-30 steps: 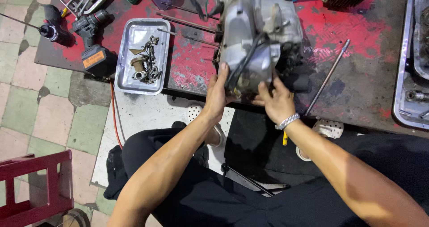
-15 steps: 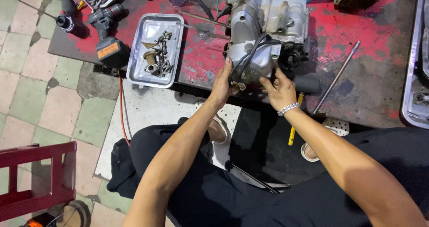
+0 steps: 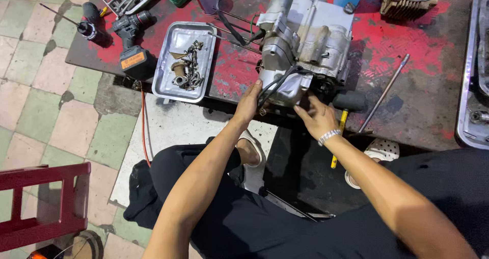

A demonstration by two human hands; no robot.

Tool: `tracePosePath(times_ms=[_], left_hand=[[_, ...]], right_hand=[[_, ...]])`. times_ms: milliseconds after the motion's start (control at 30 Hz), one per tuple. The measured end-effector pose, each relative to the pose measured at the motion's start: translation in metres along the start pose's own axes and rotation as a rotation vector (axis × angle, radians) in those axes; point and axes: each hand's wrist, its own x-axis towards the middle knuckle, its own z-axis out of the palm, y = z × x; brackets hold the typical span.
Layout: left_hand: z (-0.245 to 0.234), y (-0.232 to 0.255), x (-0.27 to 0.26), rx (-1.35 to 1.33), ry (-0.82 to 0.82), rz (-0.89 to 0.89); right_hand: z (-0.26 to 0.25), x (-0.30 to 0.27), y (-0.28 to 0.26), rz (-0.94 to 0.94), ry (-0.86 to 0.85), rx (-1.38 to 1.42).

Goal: The person uses a rubber mallet to tap and separate a starter motor housing from a small engine block. After removing the housing, the person inspects the internal copper windings and components of the starter motor.

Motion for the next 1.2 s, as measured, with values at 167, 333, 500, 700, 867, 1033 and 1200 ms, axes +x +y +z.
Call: tracePosePath(times_ms=[167,333,500,700,867,1033,1200], left_hand=[[0.035,0.010,-0.048,0.611,0.294,0.041],[0.084,0.039,-0.098,0.181,0.318,0.159],[0.102,0.039,-0.107,0.456,0.244,0.324],[0.112,-0.005,-0.081,0.721,-0.082,0.218],[0.115,-0.059,-0.029,0.543,-0.158,0.394],[0.083,-0.100,-0.008,-0.573,-0.378,-0.196],[0.069,-0.041,-0.028,-0.972,0.000,-0.241]], right_hand=[[-0.009,-0.064,0.038,0.051,0.245,-0.493],[0.033,-0.068,0.094,0.516,0.170,0.082],[0.019,-0.051,0.148,0.628,-0.108,1.029],[-0.008,-0.102,0.045,0.416,0.202,1.058],[-0.060,-0.123,-0.053,0.213,0.267,0.725],[-0.085,-0.112,-0.078,0.050,0.066,0.450],[-0.076,-0.098,-0.091,-0.034,-0.009,0.054]])
